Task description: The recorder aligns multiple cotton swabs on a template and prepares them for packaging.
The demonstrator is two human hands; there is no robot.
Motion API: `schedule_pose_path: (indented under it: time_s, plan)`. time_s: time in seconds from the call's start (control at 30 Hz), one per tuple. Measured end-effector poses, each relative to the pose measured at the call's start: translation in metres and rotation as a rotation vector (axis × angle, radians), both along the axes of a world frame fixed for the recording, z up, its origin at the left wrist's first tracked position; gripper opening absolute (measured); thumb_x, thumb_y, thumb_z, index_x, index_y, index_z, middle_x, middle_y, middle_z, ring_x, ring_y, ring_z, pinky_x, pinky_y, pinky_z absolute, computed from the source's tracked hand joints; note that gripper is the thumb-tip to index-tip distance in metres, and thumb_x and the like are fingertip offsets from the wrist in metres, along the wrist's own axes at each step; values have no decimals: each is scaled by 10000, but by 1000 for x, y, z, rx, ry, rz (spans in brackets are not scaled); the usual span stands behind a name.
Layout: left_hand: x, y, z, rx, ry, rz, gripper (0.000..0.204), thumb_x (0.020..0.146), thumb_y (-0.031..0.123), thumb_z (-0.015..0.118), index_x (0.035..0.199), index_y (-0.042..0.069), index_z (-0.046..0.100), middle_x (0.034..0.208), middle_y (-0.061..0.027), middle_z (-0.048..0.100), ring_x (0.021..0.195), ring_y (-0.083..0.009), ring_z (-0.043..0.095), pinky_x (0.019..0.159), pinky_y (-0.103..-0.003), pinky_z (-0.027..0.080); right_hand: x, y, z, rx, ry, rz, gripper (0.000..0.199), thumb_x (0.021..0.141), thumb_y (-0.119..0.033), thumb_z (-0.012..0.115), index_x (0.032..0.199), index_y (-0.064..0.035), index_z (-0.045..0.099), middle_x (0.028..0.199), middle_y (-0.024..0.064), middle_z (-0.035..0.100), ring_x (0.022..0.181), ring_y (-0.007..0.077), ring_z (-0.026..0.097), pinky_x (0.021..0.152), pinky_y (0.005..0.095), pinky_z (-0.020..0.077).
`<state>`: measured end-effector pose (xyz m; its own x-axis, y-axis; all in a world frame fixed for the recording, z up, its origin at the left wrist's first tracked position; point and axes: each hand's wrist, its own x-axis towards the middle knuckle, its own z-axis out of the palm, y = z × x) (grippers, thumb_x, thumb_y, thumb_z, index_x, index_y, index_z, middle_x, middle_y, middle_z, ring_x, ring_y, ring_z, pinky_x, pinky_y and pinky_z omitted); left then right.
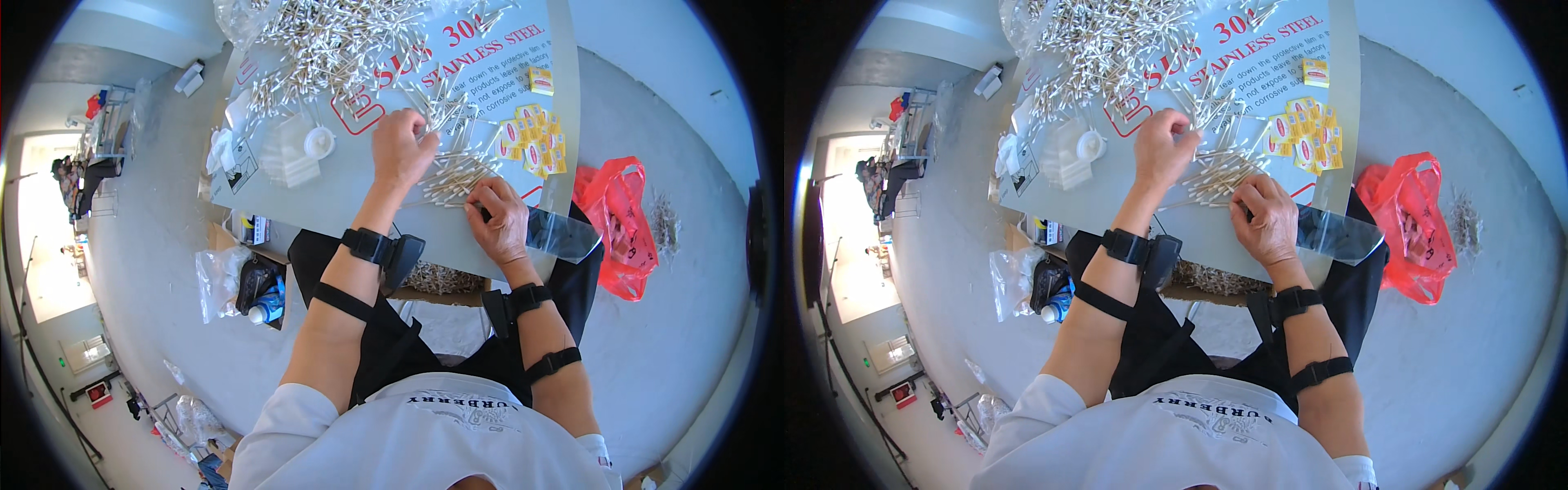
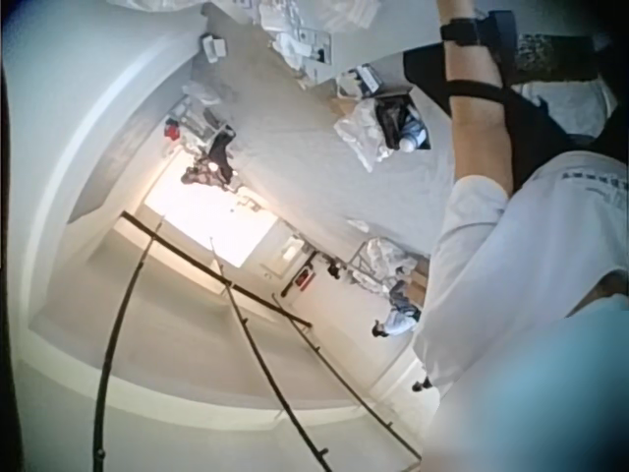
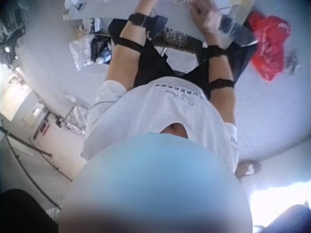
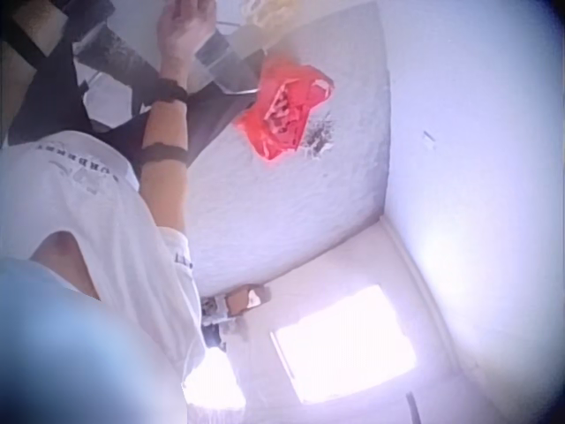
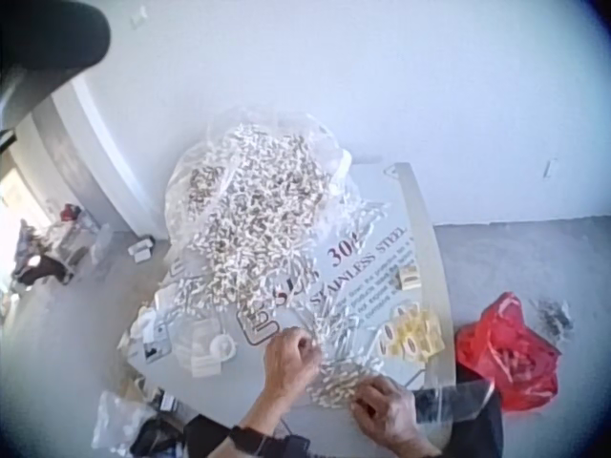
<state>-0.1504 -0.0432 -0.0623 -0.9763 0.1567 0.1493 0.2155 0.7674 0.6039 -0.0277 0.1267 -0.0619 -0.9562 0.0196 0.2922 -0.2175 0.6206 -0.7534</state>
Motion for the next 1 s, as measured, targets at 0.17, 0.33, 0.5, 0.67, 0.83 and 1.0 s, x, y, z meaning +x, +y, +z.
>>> schedule_pose_path:
  time_s: [0.17, 0.33, 0.5, 0.67, 0.83, 1.0]
  plan:
    - [-50, -39, -1, 155, 108, 160, 106, 768, 107, 623, 839, 37, 659, 798, -139, 675, 764, -323, 651, 703, -419, 507, -2, -5, 4, -23, 13, 15, 119, 709, -53, 684, 766, -75, 582, 849, 63, 579, 795, 290, 606, 685, 397, 501]
    - [-72, -36, 7, 103, -80, 128, 177, 772, 93, 605, 915, 35, 692, 882, -164, 695, 831, -333, 665, 750, -408, 519, -1, -1, 1, -17, 11, 4, 130, 700, -48, 688, 766, -74, 580, 845, 63, 576, 791, 290, 606, 683, 397, 502]
    - [-65, -25, -9, -149, 230, 179, 178, 813, 76, 613, 965, 22, 690, 909, -159, 692, 852, -291, 662, 764, -387, 512, -4, -8, 4, -30, 24, 22, 128, 698, -46, 685, 764, -73, 580, 841, 62, 577, 786, 289, 606, 678, 397, 501]
    - [-44, 10, -2, -50, 67, -22, 207, 822, 38, 572, 994, 40, 687, 953, -172, 682, 917, -337, 650, 807, -417, 507, -1, -1, -1, -12, 9, 0, 131, 695, -44, 685, 764, -73, 578, 842, 60, 578, 787, 287, 606, 676, 394, 500]
    - [-70, -35, 5, 147, 115, 175, 112, 804, 70, 626, 876, 19, 696, 843, -159, 700, 794, -288, 680, 732, -389, 525, -2, -5, 5, -22, 18, 26, 137, 690, -44, 689, 759, -76, 575, 843, 57, 578, 790, 282, 605, 673, 394, 500]
    - [-67, -34, 25, 104, -181, 9, 133, 735, 148, 731, 728, 20, 693, 712, -156, 689, 667, -276, 674, 663, -363, 528, -1, -1, 0, -25, 16, 14, 136, 690, -37, 688, 760, -77, 578, 843, 58, 577, 784, 285, 604, 670, 395, 501]
